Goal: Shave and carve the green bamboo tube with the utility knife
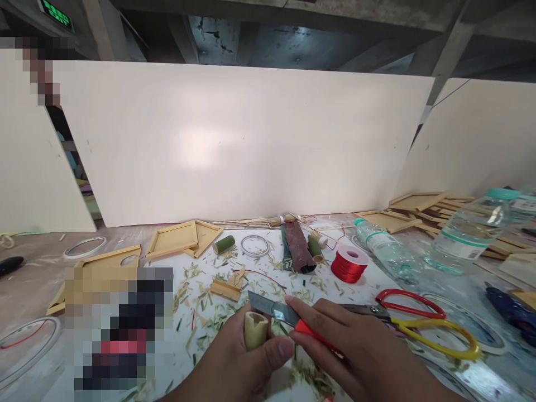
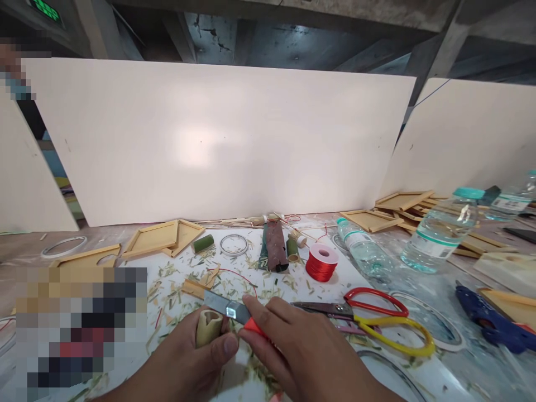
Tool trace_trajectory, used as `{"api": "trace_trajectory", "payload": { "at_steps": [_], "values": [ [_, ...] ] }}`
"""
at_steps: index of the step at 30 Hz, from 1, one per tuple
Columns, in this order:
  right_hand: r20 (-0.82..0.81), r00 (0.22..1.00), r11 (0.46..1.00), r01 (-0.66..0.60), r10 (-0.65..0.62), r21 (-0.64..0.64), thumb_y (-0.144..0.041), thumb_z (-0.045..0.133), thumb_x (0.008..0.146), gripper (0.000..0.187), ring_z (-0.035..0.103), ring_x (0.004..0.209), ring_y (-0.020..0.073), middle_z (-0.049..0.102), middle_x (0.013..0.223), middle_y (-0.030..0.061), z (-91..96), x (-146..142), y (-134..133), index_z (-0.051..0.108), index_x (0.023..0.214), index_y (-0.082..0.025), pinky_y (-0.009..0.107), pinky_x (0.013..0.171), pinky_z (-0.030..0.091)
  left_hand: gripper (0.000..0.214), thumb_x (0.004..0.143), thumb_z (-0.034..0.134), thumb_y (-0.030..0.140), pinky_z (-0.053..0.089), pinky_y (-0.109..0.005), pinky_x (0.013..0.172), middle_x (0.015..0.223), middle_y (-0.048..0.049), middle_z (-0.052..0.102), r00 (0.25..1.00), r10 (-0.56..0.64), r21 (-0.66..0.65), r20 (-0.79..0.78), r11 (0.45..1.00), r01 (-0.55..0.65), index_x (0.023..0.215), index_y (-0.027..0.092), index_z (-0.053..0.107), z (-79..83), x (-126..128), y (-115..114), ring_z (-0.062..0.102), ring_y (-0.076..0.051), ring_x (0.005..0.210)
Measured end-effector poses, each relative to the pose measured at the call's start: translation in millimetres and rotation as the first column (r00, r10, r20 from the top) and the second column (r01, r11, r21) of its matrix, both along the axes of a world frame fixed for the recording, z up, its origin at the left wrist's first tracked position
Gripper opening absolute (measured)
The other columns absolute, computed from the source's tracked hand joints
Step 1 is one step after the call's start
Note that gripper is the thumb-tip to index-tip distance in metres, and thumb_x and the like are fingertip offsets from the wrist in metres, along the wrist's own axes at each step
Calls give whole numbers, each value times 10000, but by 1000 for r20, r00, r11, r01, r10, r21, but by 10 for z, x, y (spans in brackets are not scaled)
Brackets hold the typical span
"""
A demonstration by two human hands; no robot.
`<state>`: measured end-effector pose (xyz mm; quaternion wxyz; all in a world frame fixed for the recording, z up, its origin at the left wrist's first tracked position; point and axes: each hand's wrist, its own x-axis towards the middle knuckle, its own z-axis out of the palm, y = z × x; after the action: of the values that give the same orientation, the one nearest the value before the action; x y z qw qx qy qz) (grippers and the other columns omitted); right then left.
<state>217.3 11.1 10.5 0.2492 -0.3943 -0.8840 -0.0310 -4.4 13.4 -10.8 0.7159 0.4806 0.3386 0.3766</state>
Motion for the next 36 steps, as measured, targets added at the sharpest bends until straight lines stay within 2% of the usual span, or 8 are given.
{"api": "trace_trajectory", "payload": {
  "at_steps": [5, 8, 10, 13, 23, 30, 33, 36],
  "values": [
    [7, 997, 997, -80, 80, -2, -468, 275, 1173, 496, 799, 679, 232, 786, 885, 22, 75, 27, 24, 629, 1424, -226, 350, 549, 630, 492, 736, 944, 510, 337, -265, 657, 733, 61, 530, 995, -61, 5, 79, 998, 61, 947, 207, 619, -28, -9, 27, 428, -98, 648],
    [47, 987, 985, -153, 157, -79, -398, 499, 1133, 386, 799, 701, 222, 798, 918, -2, 91, 12, 6, 606, 1474, -250, 334, 574, 620, 570, 705, 964, 518, 399, -321, 804, 911, -13, 633, 987, -69, -17, 146, 997, 72, 1008, 185, 614, -39, -19, 30, 573, -171, 851],
    [53, 983, 976, -166, 175, -143, -320, 670, 1057, 444, 803, 741, 215, 806, 957, -11, 104, -3, -5, 598, 1491, -256, 317, 613, 619, 564, 701, 976, 493, 406, -336, 829, 922, -21, 649, 981, -86, -25, 176, 995, 92, 986, 186, 599, -56, -25, 31, 590, -181, 876],
    [44, 983, 967, -169, 180, -191, -271, 743, 1010, 459, 791, 752, 195, 802, 964, -7, 148, -21, -11, 634, 1455, -242, 280, 623, 597, 531, 723, 973, 454, 396, -318, 801, 906, -10, 637, 974, -121, -14, 190, 992, 126, 989, 189, 597, -93, -38, 41, 578, -159, 844],
    [112, 970, 947, -178, 214, -267, -336, 667, 1071, 436, 760, 776, 181, 767, 952, -23, 236, 4, -9, 588, 1495, -273, 274, 618, 538, 501, 749, 953, 459, 400, -301, 790, 894, 12, 627, 986, -108, 25, 128, 994, 105, 987, 190, 603, -4, -55, 10, 563, -143, 832],
    [125, 981, 985, -134, 147, -109, -282, 692, 1035, 467, 813, 749, 226, 801, 996, -16, 85, -9, -45, 580, 1487, -265, 344, 625, 636, 389, 857, 863, 455, 420, -342, 863, 923, 4, 655, 995, -82, 28, 61, 996, 80, 1006, 196, 613, -21, -29, -22, 597, -174, 886],
    [103, 985, 990, -135, 137, -32, -351, 459, 1137, 372, 805, 646, 218, 795, 911, 5, 15, -31, -73, 602, 1453, -216, 333, 509, 632, 432, 823, 869, 521, 418, -334, 829, 880, 17, 636, 998, -50, 35, 24, 998, 49, 965, 210, 605, 20, -10, -39, 572, -174, 844],
    [60, 997, 998, -47, 45, 42, -388, 151, 1181, 601, 814, 630, 220, 801, 879, 59, -8, -49, -74, 657, 1381, -133, 338, 505, 657, 446, 903, 742, 613, 363, -287, 676, 673, 63, 540, 982, 60, 88, -177, 995, -45, 793, 228, 548, 71, 6, -47, 457, -129, 664]
  ]
}}
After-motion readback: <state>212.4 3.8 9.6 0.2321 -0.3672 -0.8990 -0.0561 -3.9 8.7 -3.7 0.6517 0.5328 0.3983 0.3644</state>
